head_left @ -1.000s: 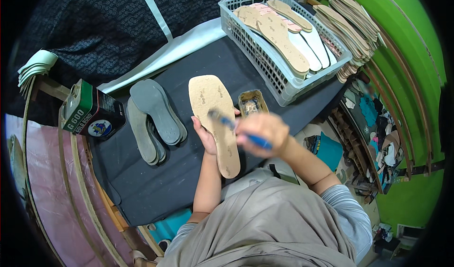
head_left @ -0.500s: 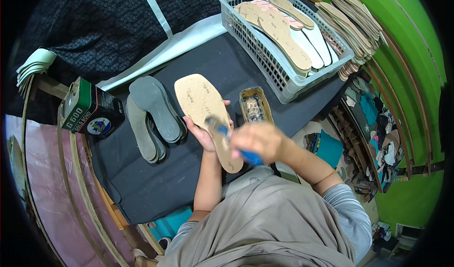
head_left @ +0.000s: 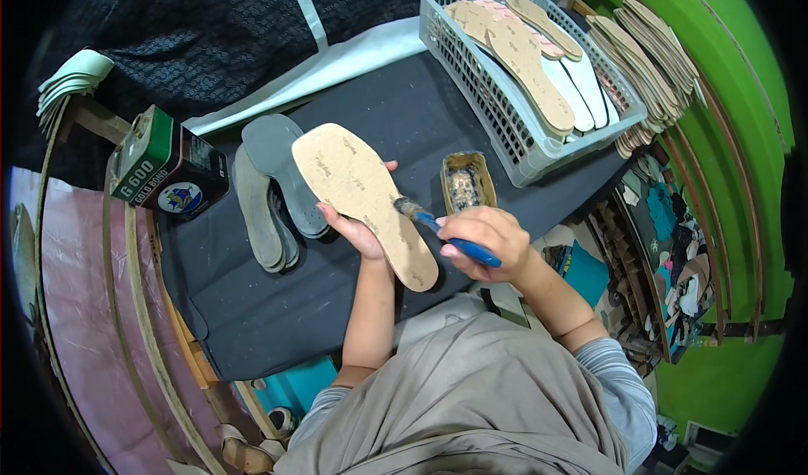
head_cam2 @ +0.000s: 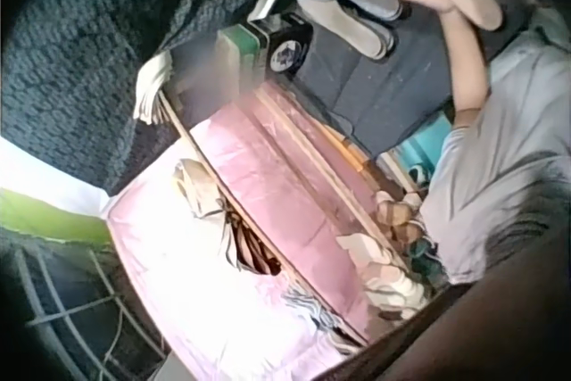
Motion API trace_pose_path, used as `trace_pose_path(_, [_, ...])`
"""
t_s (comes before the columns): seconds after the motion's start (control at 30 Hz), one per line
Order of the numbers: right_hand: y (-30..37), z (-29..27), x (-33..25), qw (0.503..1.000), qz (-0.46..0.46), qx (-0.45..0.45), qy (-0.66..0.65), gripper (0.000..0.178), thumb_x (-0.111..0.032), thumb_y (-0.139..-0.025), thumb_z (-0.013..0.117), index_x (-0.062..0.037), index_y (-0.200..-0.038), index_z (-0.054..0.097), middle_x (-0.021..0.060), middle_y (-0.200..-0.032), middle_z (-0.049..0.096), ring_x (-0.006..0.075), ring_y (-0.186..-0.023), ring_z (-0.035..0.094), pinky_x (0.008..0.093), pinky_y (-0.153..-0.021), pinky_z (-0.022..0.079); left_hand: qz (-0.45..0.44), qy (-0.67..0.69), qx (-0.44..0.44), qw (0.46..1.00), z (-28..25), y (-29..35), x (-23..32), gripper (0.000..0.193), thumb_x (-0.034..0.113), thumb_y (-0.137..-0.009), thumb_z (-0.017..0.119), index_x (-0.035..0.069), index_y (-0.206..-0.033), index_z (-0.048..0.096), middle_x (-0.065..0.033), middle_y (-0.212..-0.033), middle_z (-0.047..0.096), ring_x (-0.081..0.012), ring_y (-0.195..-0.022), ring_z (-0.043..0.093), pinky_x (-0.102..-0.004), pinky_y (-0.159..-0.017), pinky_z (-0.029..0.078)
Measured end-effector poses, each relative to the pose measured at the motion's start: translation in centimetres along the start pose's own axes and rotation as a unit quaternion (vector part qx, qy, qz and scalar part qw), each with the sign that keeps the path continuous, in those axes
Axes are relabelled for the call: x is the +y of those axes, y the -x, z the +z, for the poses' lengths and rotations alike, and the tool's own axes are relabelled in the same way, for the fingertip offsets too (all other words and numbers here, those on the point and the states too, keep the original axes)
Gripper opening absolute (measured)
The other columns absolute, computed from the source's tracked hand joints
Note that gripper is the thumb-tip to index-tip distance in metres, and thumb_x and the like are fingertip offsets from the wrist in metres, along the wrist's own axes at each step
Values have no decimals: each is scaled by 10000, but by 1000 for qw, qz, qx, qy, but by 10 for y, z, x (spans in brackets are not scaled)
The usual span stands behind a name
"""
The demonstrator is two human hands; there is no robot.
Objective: The person applies adhesive to shoe insoles using a brush, taking insoles from stacks, coating them with adhesive from a small container, and placing them into a plastic basket.
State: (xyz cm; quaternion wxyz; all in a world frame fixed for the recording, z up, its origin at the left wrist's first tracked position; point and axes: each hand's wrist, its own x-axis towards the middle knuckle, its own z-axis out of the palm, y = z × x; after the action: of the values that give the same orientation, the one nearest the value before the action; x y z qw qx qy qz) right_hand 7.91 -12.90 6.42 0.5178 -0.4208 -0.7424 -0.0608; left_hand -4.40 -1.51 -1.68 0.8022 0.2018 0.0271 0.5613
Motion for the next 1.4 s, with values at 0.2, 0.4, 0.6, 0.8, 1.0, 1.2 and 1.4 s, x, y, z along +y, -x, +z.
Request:
trace_pose_path(0.2, [4,-4,-20,988,-69,-105,-91,228,-86,-746,723,-5,-932,620,78,-785,636,198,-634,636,294,-545,522,-25,8,-40,999,-10,2,0,871,756,-820,253,53,-1322,365,-268,-1097,541,-239,-611,585,-356,-427,504])
trace_pose_path(0.4, [8,-2,-19,990,-21,-61,-125,214,-51,-732,719,-4,-902,598,81,-777,620,226,-643,632,302,-557,518,-31,-12,28,999,-2,3,-1,877,763,-812,250,57,-1321,353,-263,-1077,554,-243,-515,598,-326,-378,497])
trace_pose_path(0.6, [7,-15,-6,999,9,-27,-17,196,-70,-736,717,-18,-896,616,90,-804,636,216,-664,643,310,-574,521,3,31,72,997,4,0,-1,875,766,-810,240,66,-1321,359,-264,-1069,557,-244,-515,596,-329,-376,487])
trace_pose_path(0.8, [18,-12,-20,985,-4,-90,-146,224,-54,-711,736,-6,-896,619,107,-804,632,229,-660,640,312,-572,519,25,-9,50,998,-5,-2,1,851,765,-810,243,98,-1326,361,-252,-1085,554,-244,-523,602,-327,-385,495])
trace_pose_path(1.0, [23,-12,-21,990,42,-51,-127,208,-54,-720,725,-14,-894,618,92,-833,641,228,-677,645,309,-574,516,55,-40,22,997,-9,0,3,887,772,-808,241,55,-1312,377,-243,-1097,552,-225,-614,610,-337,-454,522])
trace_pose_path(1.2, [19,-23,-12,990,79,-46,-106,168,-56,-720,727,-20,-851,628,84,-817,645,219,-680,648,299,-591,519,98,-72,60,991,-13,1,0,892,777,-808,215,49,-1291,399,-217,-1088,575,-212,-601,607,-325,-458,518])
trace_pose_path(1.4, [18,-27,-10,990,79,-40,-110,148,-57,-732,716,-21,-845,629,85,-812,645,216,-684,649,293,-598,520,96,-63,85,990,-16,-1,-1,894,778,-808,188,54,-1293,388,-205,-1050,587,-222,-563,602,-320,-416,515])
